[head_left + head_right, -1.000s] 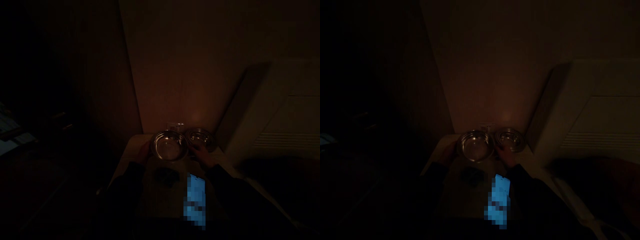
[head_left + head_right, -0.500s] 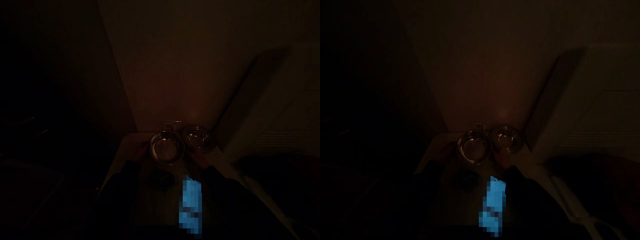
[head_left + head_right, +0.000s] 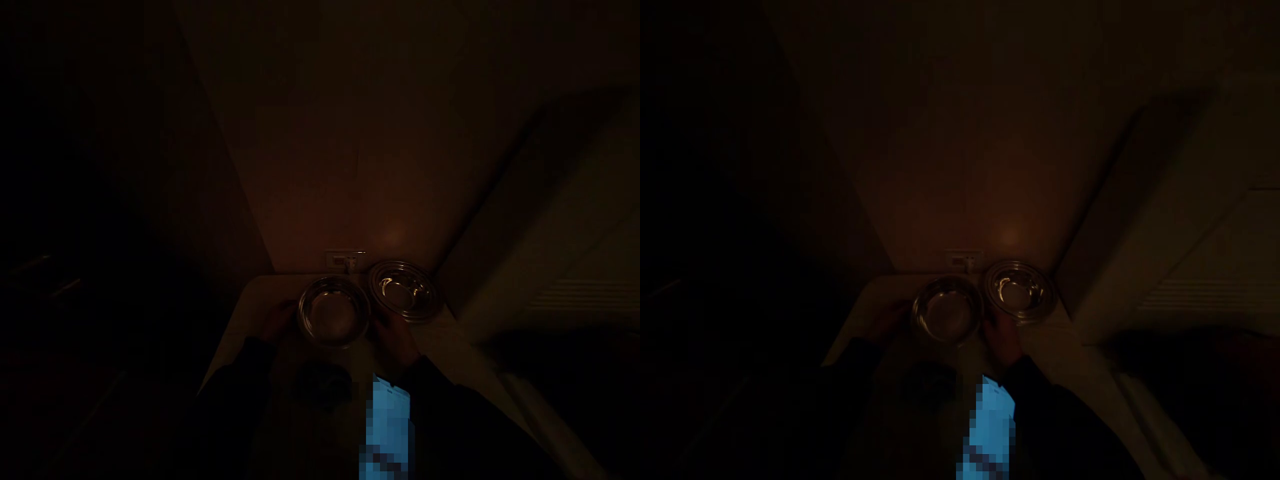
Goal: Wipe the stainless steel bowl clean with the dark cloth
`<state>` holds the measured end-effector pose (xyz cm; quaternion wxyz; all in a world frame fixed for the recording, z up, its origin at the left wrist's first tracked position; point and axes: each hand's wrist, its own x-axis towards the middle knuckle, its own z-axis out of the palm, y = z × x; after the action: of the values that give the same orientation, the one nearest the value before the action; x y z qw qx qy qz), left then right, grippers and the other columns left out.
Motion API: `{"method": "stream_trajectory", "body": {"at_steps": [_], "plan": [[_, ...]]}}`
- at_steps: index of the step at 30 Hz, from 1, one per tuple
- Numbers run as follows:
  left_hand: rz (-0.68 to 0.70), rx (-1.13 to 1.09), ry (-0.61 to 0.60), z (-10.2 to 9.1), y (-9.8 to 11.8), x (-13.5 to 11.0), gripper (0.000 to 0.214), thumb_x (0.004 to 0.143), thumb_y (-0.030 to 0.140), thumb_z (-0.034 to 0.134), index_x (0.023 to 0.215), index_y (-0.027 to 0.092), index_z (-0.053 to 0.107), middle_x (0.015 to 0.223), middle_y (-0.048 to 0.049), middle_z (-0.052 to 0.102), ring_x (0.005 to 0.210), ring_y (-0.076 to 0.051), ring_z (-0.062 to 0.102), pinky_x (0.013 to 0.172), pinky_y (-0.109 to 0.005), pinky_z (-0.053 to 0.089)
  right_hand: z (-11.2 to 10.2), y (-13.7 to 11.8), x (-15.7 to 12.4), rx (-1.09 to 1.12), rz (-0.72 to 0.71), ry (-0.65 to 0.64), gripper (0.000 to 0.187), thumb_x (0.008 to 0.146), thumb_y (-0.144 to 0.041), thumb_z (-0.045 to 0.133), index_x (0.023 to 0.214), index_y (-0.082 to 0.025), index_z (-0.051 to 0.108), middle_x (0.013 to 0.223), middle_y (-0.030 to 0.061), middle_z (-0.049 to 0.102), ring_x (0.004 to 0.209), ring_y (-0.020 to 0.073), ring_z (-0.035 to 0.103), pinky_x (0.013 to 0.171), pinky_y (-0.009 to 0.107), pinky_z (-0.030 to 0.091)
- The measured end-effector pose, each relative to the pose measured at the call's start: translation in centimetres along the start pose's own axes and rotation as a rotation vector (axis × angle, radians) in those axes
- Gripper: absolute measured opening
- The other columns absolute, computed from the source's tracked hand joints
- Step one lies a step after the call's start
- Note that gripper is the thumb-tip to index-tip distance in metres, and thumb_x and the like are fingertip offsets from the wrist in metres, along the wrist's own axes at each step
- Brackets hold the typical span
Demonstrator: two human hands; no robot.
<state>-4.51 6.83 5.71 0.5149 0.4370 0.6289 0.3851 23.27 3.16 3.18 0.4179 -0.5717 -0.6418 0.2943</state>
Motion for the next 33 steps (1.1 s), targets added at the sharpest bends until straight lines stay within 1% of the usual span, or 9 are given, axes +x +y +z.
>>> {"method": "stream_trajectory", "body": {"at_steps": [8, 14, 19, 22, 25, 26, 28, 31, 33], "plan": [[-0.015, 0.074, 0.025, 0.0, 0.6, 0.5, 0.032, 0.057, 0.039, 0.069, 0.078, 0.015, 0.074, 0.1, -0.0138, 0.075, 0.104, -0.034, 0.065, 0.086, -0.04, 0.051, 0.0, -0.4, -0.2, -0.047, 0.016, -0.063, 0.037, 0.082, -0.022, 0.048, 0.113, -0.018, 0.068, 0.117, 0.0124, 0.069, 0.113, 0.0278, 0.061, 0.101, 0.046, 0.044], [-0.014, 0.08, 0.039, 0.2, 1.4, 0.2, 0.029, 0.062, 0.038, 0.065, 0.077, 0.015, 0.075, 0.094, -0.0114, 0.076, 0.099, -0.031, 0.067, 0.081, -0.037, 0.053, 0.4, -0.7, 0.0, -0.048, 0.043, -0.103, 0.037, 0.082, -0.019, 0.048, 0.113, -0.017, 0.068, 0.116, 0.0124, 0.07, 0.11, 0.0267, 0.063, 0.098, 0.043, 0.046], [0.009, 0.085, 0.095, 0.5, 1.7, 0.5, 0.029, 0.069, 0.036, 0.061, 0.083, 0.015, 0.074, 0.103, -0.0122, 0.075, 0.105, -0.03, 0.066, 0.089, -0.038, 0.051, 0.7, -1.3, 0.2, -0.015, 0.031, -0.139, 0.037, 0.08, -0.018, 0.05, 0.112, -0.018, 0.068, 0.113, 0.0105, 0.071, 0.104, 0.0254, 0.067, 0.093, 0.041, 0.051], [0.03, 0.117, 0.179, 0.3, 2.6, 0.0, 0.03, 0.07, 0.031, 0.062, 0.091, 0.011, 0.072, 0.115, -0.0186, 0.069, 0.114, -0.034, 0.061, 0.098, -0.043, 0.046, 0.1, -1.7, 0.0, -0.003, 0.026, -0.11, 0.039, 0.078, -0.018, 0.052, 0.113, -0.02, 0.068, 0.118, 0.0093, 0.069, 0.111, 0.0256, 0.064, 0.098, 0.042, 0.048], [0.069, 0.157, 0.312, 0.3, 4.2, -1.6, 0.039, 0.075, 0.024, 0.058, 0.107, 0.004, 0.066, 0.13, -0.0256, 0.059, 0.128, -0.035, 0.05, 0.108, -0.045, 0.036, -2.1, -1.9, -0.4, -0.002, 0.045, -0.056, 0.037, 0.077, -0.024, 0.055, 0.11, -0.02, 0.069, 0.116, 0.0093, 0.07, 0.112, 0.0273, 0.063, 0.101, 0.045, 0.047], [0.089, 0.162, 0.348, 0.4, 4.7, -2.3, 0.041, 0.077, 0.023, 0.054, 0.111, 0.003, 0.064, 0.132, -0.0253, 0.057, 0.129, -0.034, 0.049, 0.109, -0.043, 0.035, -3.2, -1.9, -0.6, -0.002, 0.058, -0.038, 0.035, 0.077, -0.027, 0.056, 0.109, -0.02, 0.07, 0.112, 0.0093, 0.072, 0.108, 0.0276, 0.065, 0.098, 0.045, 0.049], [0.132, 0.154, 0.346, 1.2, 5.8, -4.0, 0.04, 0.08, 0.027, 0.053, 0.112, 0.007, 0.065, 0.127, -0.0202, 0.062, 0.122, -0.031, 0.056, 0.104, -0.041, 0.04, -5.8, -1.7, -0.7, -0.003, 0.093, 0.003, 0.036, 0.079, -0.035, 0.055, 0.107, -0.019, 0.071, 0.102, 0.0093, 0.074, 0.095, 0.0271, 0.069, 0.089, 0.044, 0.054], [0.168, 0.101, 0.22, 3.8, 6.8, -6.3, 0.036, 0.08, 0.034, 0.053, 0.104, 0.012, 0.068, 0.103, -0.0132, 0.073, 0.094, -0.027, 0.068, 0.082, -0.037, 0.054, -10.0, -1.3, -0.6, -0.017, 0.145, 0.101, 0.043, 0.081, -0.045, 0.052, 0.108, -0.017, 0.071, 0.098, 0.0112, 0.075, 0.086, 0.0272, 0.071, 0.082, 0.044, 0.056], [0.098, 0.009, 0.034, 6.1, 6.9, -7.2, 0.036, 0.08, 0.037, 0.054, 0.1, 0.011, 0.068, 0.094, -0.0132, 0.073, 0.082, -0.025, 0.07, 0.07, -0.035, 0.056, -12.4, -0.9, -0.3, -0.035, 0.164, 0.172, 0.045, 0.079, -0.047, 0.054, 0.107, -0.016, 0.071, 0.102, 0.0121, 0.074, 0.091, 0.028, 0.07, 0.085, 0.045, 0.054]]}}
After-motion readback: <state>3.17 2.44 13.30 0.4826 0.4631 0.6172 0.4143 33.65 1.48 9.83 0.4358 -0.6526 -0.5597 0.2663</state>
